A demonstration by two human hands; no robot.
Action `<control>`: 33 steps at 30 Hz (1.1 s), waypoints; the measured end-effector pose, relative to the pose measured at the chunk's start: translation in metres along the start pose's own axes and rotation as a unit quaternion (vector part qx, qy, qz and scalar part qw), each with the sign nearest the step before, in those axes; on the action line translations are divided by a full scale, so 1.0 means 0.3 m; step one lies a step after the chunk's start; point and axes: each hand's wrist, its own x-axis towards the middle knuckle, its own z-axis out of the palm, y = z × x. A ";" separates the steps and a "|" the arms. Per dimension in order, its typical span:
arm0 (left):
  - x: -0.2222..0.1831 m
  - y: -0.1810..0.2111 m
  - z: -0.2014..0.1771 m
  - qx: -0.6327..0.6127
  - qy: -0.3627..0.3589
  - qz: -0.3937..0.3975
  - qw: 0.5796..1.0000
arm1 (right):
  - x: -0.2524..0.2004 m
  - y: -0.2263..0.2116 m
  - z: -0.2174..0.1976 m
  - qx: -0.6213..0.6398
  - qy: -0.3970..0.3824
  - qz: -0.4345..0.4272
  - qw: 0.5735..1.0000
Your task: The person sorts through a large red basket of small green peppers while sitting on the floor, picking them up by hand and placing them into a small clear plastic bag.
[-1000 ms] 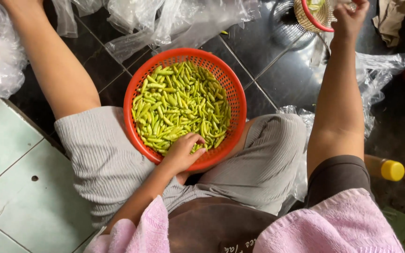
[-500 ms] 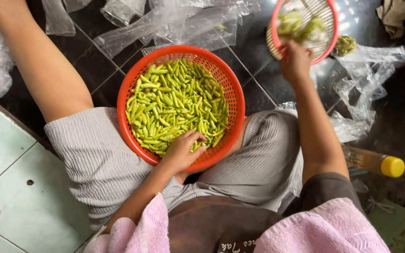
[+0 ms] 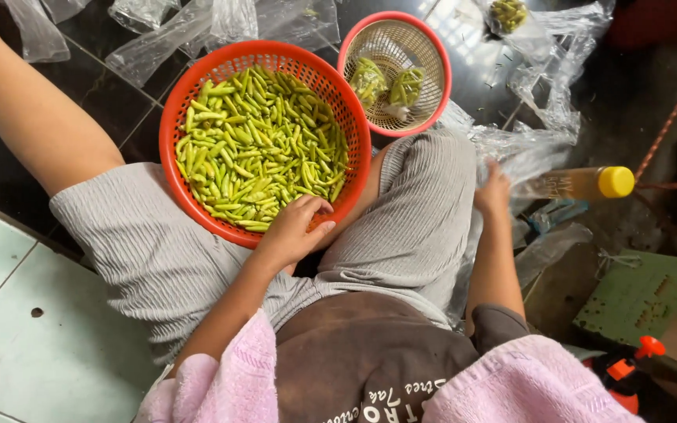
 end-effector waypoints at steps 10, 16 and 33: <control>-0.051 0.023 -0.048 0.010 0.031 0.012 0.999 | -0.009 0.219 0.120 0.059 0.159 -0.148 0.974; -0.059 0.018 -0.075 -0.027 0.071 0.003 0.997 | -0.133 -0.022 -0.235 0.205 0.296 -0.193 0.913; -0.076 0.113 -0.147 -0.304 0.400 0.075 0.861 | -0.658 -1.214 -0.169 0.251 0.142 -0.653 0.700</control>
